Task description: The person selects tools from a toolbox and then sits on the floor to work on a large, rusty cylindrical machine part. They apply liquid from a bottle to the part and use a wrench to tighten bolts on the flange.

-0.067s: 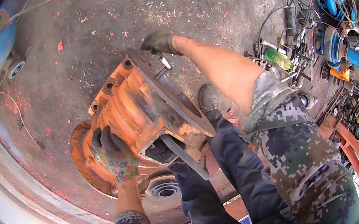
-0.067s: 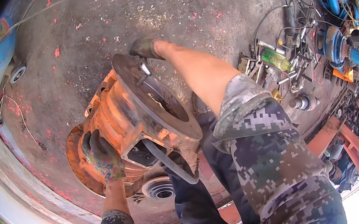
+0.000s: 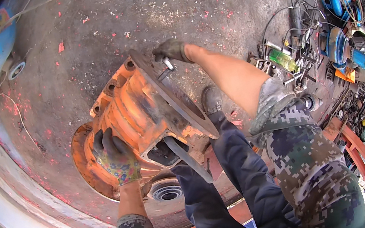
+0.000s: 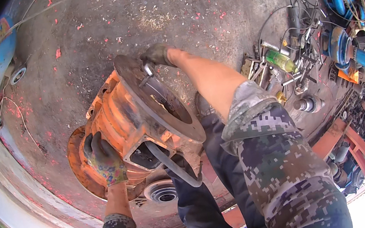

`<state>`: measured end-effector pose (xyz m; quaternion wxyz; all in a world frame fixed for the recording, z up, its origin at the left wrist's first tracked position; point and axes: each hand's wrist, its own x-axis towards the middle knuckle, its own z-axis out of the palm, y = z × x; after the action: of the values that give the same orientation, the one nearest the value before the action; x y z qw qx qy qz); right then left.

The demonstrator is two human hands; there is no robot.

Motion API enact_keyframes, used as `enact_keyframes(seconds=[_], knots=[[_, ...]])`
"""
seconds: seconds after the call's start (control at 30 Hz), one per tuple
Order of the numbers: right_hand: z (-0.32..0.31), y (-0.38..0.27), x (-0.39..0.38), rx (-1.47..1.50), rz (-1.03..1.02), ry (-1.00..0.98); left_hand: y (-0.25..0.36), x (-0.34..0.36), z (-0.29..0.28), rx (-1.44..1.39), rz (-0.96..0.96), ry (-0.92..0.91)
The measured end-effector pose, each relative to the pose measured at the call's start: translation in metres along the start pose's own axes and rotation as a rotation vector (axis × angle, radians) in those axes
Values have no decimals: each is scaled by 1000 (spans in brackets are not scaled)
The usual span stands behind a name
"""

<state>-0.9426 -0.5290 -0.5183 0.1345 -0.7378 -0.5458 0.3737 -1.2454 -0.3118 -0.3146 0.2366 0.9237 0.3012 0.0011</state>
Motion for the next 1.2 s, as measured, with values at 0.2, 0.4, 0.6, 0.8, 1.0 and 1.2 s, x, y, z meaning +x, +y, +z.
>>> enact_keyframes(seconds=[0.2,0.4,0.6,0.8,1.0,1.2], knots=[[-5,-166,-185,1362,783,182,-1,-9,-7,11,-11,38],[-121,-254,-184,391,274,552,0,-6,-6,46,-2,2],[-211,-187,-6,44,307,927,-3,-3,-5,18,-7,-6],[-50,-18,55,141,341,55,0,-3,1,-38,-37,-35],[-8,-68,-74,863,773,269,-2,-6,-6,4,-35,-9],[-3,-102,-136,688,590,361,-7,-5,-1,26,-27,-5]])
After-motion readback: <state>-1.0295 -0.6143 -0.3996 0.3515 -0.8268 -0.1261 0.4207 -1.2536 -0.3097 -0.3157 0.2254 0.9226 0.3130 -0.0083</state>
